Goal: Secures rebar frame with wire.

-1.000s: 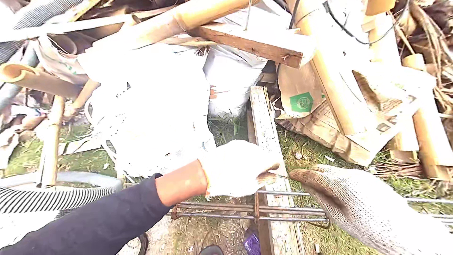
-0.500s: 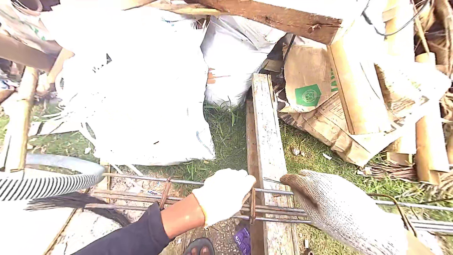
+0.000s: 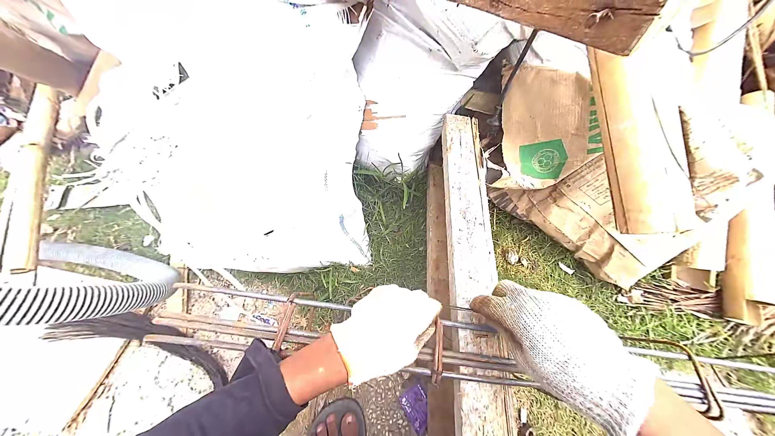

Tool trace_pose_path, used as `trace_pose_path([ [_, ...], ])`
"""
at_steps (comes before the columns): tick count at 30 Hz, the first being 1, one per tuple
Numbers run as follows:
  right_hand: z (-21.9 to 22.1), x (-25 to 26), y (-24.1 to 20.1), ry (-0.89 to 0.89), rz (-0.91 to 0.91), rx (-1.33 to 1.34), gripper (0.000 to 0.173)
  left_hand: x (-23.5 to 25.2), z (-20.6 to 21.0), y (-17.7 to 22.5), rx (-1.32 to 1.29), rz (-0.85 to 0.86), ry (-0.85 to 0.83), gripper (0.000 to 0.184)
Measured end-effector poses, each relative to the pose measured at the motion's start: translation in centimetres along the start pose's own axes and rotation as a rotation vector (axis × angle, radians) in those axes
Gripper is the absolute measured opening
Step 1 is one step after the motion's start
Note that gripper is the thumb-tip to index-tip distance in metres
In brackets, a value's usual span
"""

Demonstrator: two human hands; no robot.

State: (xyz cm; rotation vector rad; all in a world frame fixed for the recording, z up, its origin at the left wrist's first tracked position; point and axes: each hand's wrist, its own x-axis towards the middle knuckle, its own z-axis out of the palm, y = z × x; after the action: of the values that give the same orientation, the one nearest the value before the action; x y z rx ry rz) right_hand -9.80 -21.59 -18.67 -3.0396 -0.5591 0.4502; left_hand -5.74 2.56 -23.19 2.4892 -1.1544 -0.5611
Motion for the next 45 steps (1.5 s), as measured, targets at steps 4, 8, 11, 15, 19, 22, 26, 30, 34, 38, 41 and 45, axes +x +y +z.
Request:
trace_pose_path([
  [4,-1.5,1.6,-0.6,-0.110,-0.023,-0.122,0.023,-0.3,-0.1,0.7,-0.070,-0.188,0.084,0.038],
  [8,-2.2,3.2,-1.5,-0.136,-0.133,-0.108,0.017,-0.1,0.1,0.7,-0.089,-0.213,0.114,0.049],
  [11,-3.0,4.2,-2.7,-0.166,-0.202,-0.104,0.015,-0.2,-0.1,0.7,-0.136,-0.207,0.087,0.037],
  [15,-3.8,4.9,-3.6,-0.173,-0.255,-0.104,0.011,0.0,-0.3,0.8,-0.190,-0.282,0.015,0.030],
  [19,-3.5,5.2,-3.1,-0.072,-0.293,-0.154,0.006,0.7,-1.1,0.6,-0.275,-0.373,-0.077,0.037],
  [22,-3.1,5.3,-2.8,0.031,-0.345,-0.202,0.005,1.0,-1.0,0.0,-0.342,-0.349,-0.070,0.036],
  [26,-3.2,5.6,-2.9,-0.009,-0.421,-0.202,0.004,1.1,-1.2,-0.5,-0.423,-0.284,-0.083,0.033],
  [30,-2.2,5.6,-2.7,0.003,-0.465,-0.154,0.004,1.4,-1.6,-0.7,-0.513,-0.226,-0.105,0.016],
  [34,-1.4,5.4,-2.7,0.051,-0.465,-0.044,0.006,1.5,-2.1,-0.6,-0.567,-0.191,-0.127,0.011],
  [38,-1.0,5.6,-2.2,0.075,-0.492,0.015,0.007,1.6,-1.9,-1.1,-0.573,-0.154,-0.155,0.016],
  [41,-1.5,5.4,-1.2,0.077,-0.499,-0.072,0.009,1.6,-2.1,-1.2,-0.578,-0.126,-0.189,0.019],
  [45,-2.0,5.5,-0.3,0.118,-0.529,-0.202,0.016,1.7,-2.0,-1.4,-0.563,-0.126,-0.193,0.023],
])
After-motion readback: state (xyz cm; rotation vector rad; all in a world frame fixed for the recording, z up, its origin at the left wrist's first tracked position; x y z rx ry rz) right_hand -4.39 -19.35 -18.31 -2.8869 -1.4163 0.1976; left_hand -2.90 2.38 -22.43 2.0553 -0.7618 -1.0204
